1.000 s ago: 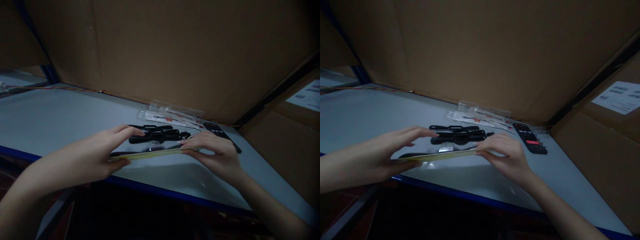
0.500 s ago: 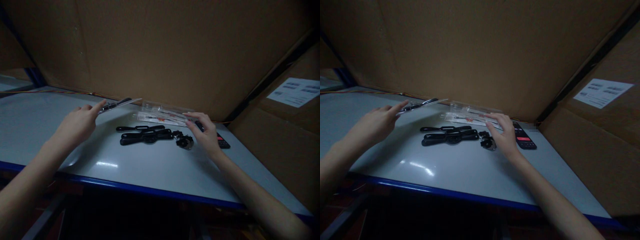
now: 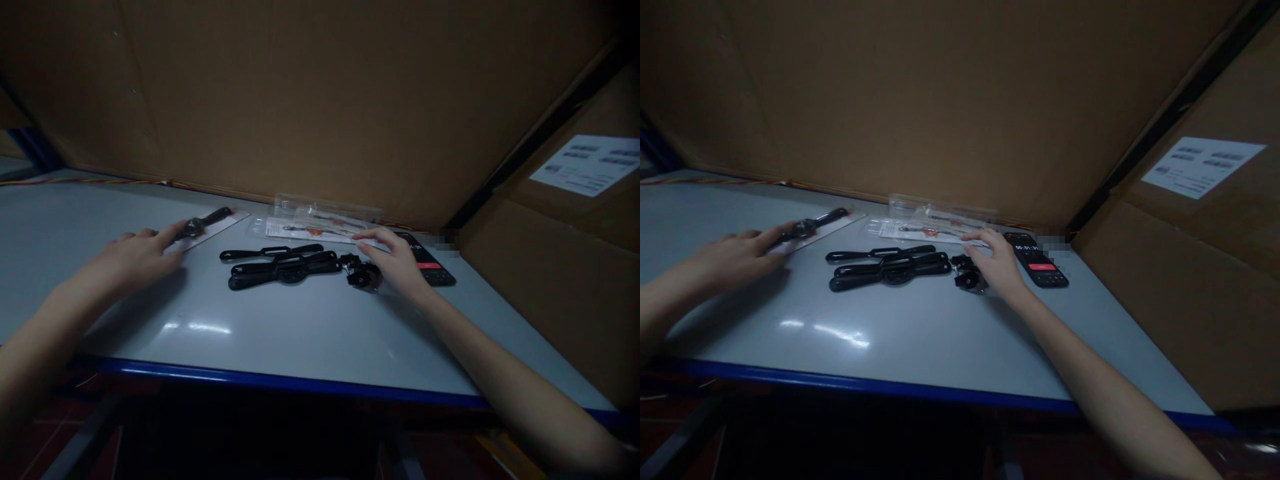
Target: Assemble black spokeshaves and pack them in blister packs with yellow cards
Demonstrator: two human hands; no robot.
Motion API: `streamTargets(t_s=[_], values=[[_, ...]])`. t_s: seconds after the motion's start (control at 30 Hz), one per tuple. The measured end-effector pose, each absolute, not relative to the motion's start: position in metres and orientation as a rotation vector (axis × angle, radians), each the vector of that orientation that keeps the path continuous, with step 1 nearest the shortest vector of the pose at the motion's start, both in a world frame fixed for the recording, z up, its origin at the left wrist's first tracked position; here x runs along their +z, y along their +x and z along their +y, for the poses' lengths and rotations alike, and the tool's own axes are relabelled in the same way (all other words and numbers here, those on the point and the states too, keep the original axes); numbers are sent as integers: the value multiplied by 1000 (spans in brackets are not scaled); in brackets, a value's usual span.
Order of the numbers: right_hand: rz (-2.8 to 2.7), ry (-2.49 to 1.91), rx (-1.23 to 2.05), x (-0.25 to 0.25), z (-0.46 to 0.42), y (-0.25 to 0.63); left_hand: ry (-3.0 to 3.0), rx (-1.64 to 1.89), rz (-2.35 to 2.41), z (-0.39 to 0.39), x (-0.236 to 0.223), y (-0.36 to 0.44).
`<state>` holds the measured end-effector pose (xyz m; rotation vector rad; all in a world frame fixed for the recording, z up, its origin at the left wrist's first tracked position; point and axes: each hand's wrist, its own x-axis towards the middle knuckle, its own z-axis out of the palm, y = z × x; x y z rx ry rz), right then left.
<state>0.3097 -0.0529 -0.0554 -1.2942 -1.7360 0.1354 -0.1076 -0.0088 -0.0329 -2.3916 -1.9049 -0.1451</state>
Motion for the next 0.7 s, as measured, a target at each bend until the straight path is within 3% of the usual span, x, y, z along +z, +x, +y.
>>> streamTargets(t_s=[0.17,0.4,0.6,0.7], values=[[-2032,-1374,118,-52,-57,296,-2252,-253,-1943,-16,-13,-85],[-2335,-1521,86,-49,-50,285,-2720,-570,-1411,-27,22,-10],[-2305,-1374,168,-37,-56,290,-3087,-362,-1176,-25,24,34],[-2131,-1279,404,-32,-62,290,-3284,-209,-1025,-21,19,43]])
